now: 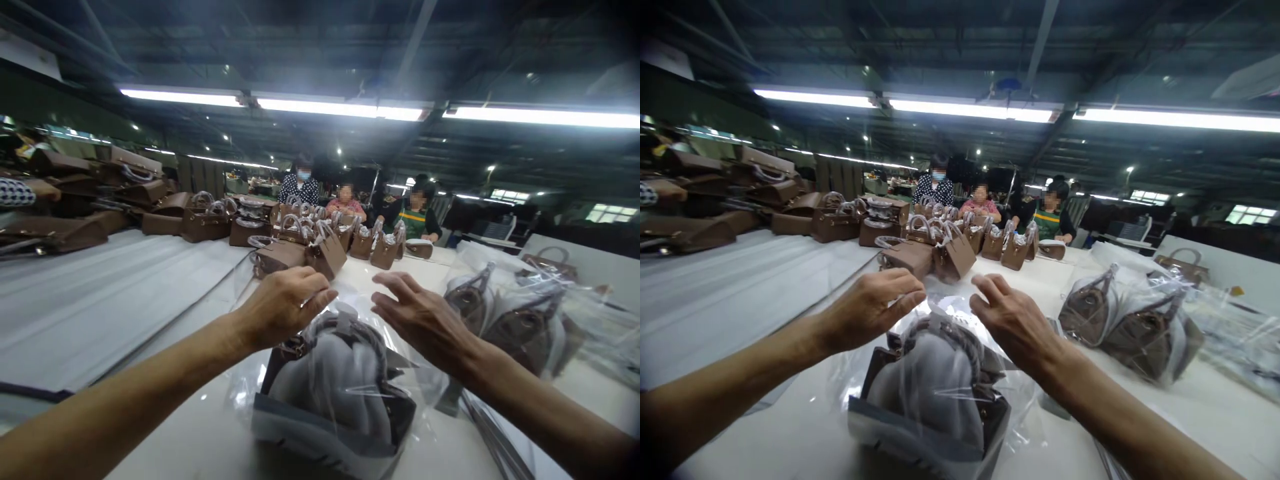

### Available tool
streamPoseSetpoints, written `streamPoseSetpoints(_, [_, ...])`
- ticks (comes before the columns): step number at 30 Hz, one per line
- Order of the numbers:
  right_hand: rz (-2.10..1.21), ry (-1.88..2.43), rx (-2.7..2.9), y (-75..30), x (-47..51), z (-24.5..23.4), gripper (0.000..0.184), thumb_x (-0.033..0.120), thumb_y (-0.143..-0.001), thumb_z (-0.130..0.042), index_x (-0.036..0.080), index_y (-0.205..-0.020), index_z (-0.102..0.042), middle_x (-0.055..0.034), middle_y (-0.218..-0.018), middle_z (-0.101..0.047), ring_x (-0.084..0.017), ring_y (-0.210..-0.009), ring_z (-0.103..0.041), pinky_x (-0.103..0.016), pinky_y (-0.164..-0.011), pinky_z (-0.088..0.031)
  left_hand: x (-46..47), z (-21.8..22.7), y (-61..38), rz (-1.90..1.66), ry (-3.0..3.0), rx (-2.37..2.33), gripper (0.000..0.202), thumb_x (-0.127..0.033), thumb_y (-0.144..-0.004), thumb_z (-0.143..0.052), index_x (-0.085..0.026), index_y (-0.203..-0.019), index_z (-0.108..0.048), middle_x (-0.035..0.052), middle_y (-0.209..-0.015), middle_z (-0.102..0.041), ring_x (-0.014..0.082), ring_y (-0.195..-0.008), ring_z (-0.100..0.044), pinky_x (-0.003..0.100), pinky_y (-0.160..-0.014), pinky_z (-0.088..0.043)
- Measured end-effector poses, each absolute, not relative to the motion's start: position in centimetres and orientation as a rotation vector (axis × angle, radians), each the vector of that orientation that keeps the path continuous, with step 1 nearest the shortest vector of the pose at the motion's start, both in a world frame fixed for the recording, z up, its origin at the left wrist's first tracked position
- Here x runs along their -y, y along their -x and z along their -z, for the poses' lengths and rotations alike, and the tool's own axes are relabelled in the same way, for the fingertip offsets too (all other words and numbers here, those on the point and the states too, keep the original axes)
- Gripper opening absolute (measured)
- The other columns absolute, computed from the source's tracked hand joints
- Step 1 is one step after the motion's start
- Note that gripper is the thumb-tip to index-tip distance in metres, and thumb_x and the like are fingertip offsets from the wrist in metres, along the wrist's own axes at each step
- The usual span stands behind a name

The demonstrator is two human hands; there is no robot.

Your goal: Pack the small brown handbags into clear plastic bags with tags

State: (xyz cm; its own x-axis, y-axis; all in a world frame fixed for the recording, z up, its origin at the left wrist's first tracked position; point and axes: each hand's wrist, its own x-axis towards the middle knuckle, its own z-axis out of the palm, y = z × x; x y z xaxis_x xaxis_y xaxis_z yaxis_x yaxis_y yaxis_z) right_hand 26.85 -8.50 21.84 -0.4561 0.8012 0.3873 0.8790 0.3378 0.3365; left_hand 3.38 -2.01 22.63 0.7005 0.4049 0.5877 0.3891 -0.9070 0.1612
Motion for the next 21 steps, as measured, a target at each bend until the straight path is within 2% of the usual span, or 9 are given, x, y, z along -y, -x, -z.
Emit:
streamPoseSetpoints(3, [0.362,1.599,2.660,-26.1,7.8,-21.8,0.020,0.010,-0.083,-0.038,0.016,-0.082,-0.057,-0.0064,-0.084,-0.060,-0.015,-0.074,-0.056,-0.025,-0.063,-0.043,1.9,-22.1,-2.4,-0.718,-2.773,-0.666,0.040,-0.048,-0.088,-0.036,-0.016,-0.103,-0.057,0.0059,-0.098,-0.061,0.0174,-0.089,-0.055,0.028,-0.078,-0.041])
streamPoseSetpoints(5, [-0.021,1.553,2.736,-26.1,6.9,-21.8,0.016,0.013,-0.083,-0.041,0.017,-0.080,-0.057,-0.0029,-0.076,-0.061,-0.012,-0.067,-0.055,-0.022,-0.062,-0.040,1.9,-21.8,-2.1,-0.615,-2.768,-0.600,0.055,-0.058,-0.077,-0.050,-0.017,-0.113,-0.052,0.0079,-0.108,-0.060,0.0207,-0.096,-0.054,0.030,-0.082,-0.040])
streamPoseSetpoints(7, [-0.215,1.492,2.767,-26.2,5.8,-21.5,0.011,0.019,-0.081,-0.046,0.017,-0.079,-0.057,-0.0018,-0.074,-0.061,-0.010,-0.064,-0.054,-0.020,-0.059,-0.038,2.2,-21.5,-2.3,-0.540,-2.824,-0.551,0.060,-0.059,-0.066,-0.063,-0.017,-0.107,-0.056,0.0076,-0.102,-0.061,0.0221,-0.092,-0.055,0.031,-0.080,-0.041])
streamPoseSetpoints(9, [-0.237,1.524,2.778,-26.1,4.7,-21.3,0.011,0.019,-0.079,-0.047,0.015,-0.076,-0.058,-0.0020,-0.070,-0.061,-0.010,-0.058,-0.051,-0.020,-0.054,-0.035,2.7,-21.1,-2.9,-0.510,-2.879,-0.538,0.039,-0.047,-0.067,-0.068,-0.017,-0.091,-0.060,0.0046,-0.087,-0.063,0.0199,-0.082,-0.055,0.029,-0.074,-0.041])
streamPoseSetpoints(12, [-0.130,1.537,2.824,-25.6,3.0,-21.5,0.016,0.010,-0.075,-0.046,0.013,-0.081,-0.060,-0.0032,-0.072,-0.062,-0.010,-0.060,-0.050,-0.020,-0.056,-0.033,3.4,-20.4,-3.9,-0.525,-2.891,-0.484,0.011,-0.027,-0.077,-0.061,-0.016,-0.077,-0.058,0.0024,-0.075,-0.060,0.0156,-0.074,-0.055,0.025,-0.068,-0.040])
streamPoseSetpoints(16, [0.019,1.507,2.897,-24.5,0.4,-21.7,0.014,0.010,-0.076,-0.048,0.012,-0.077,-0.061,-0.0030,-0.067,-0.059,-0.010,-0.057,-0.045,-0.021,-0.055,-0.029,3.5,-19.9,-4.0,-0.521,-2.906,-0.362,0.013,-0.023,-0.082,-0.052,-0.016,-0.071,-0.052,0.0015,-0.072,-0.057,0.0132,-0.069,-0.051,0.024,-0.065,-0.038])
streamPoseSetpoints(21, [0.110,1.534,2.867,-23.3,-2.4,-20.8,0.012,0.013,-0.074,-0.051,0.013,-0.075,-0.062,-0.0041,-0.066,-0.059,-0.010,-0.055,-0.045,-0.023,-0.052,-0.026,3.2,-19.8,-3.7,-0.514,-2.887,-0.373,0.013,-0.022,-0.085,-0.047,-0.016,-0.073,-0.051,0.0028,-0.076,-0.057,0.0148,-0.074,-0.050,0.025,-0.067,-0.038])
